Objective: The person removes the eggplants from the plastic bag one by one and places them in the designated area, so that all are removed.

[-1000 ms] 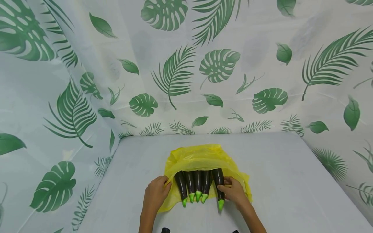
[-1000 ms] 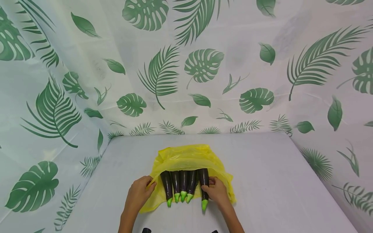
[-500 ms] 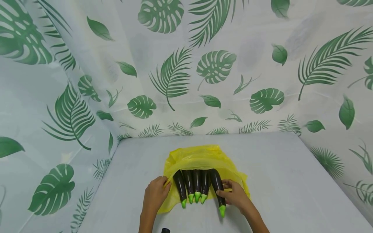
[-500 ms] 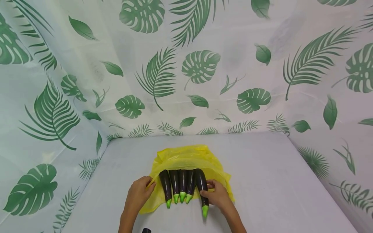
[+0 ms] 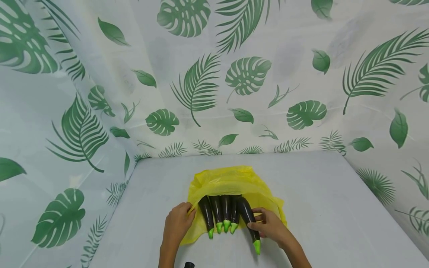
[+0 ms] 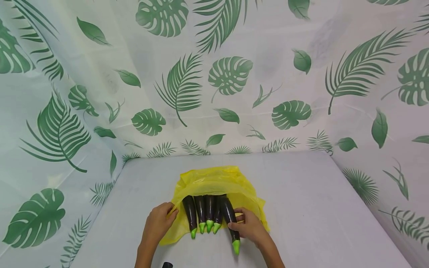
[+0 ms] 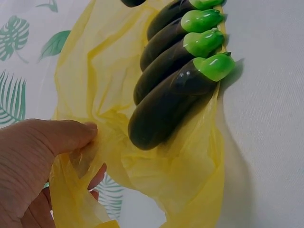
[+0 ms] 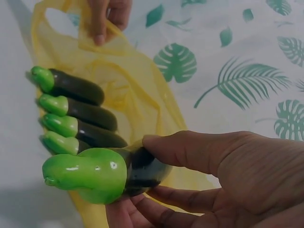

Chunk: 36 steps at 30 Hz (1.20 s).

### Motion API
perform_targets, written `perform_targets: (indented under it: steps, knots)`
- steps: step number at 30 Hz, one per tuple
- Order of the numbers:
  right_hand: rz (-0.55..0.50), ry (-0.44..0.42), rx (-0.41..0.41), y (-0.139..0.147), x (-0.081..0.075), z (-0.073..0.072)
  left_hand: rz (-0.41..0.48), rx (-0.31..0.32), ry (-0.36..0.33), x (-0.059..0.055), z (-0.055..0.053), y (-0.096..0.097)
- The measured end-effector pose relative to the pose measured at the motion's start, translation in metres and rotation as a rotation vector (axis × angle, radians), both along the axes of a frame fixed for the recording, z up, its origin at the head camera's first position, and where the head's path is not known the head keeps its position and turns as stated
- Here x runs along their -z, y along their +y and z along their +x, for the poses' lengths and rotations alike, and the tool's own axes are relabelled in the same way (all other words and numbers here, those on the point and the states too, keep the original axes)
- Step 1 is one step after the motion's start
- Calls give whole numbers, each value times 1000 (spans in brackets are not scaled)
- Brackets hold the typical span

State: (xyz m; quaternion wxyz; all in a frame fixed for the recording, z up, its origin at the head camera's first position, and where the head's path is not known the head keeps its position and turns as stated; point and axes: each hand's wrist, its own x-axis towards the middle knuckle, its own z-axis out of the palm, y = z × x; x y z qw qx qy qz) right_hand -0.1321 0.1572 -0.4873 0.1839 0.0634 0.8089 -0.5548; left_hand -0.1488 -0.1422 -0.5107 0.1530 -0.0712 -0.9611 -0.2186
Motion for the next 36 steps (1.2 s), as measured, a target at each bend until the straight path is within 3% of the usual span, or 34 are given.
perform_targets:
  steps: [10, 14, 19, 36]
  knots:
    - [-98, -14, -189, 9, -9, 3, 7, -1, 41, 0, 0, 1]
    - [-143, -15, -245, 13, -13, 4, 14, -6, 20, -1, 0, 1]
    - [-194, -3, -289, 17, -16, 1, 12, -19, -4, -1, -1, 2]
    - [-332, 40, -349, 29, -22, 0, -25, -17, 78, -1, -1, 5]
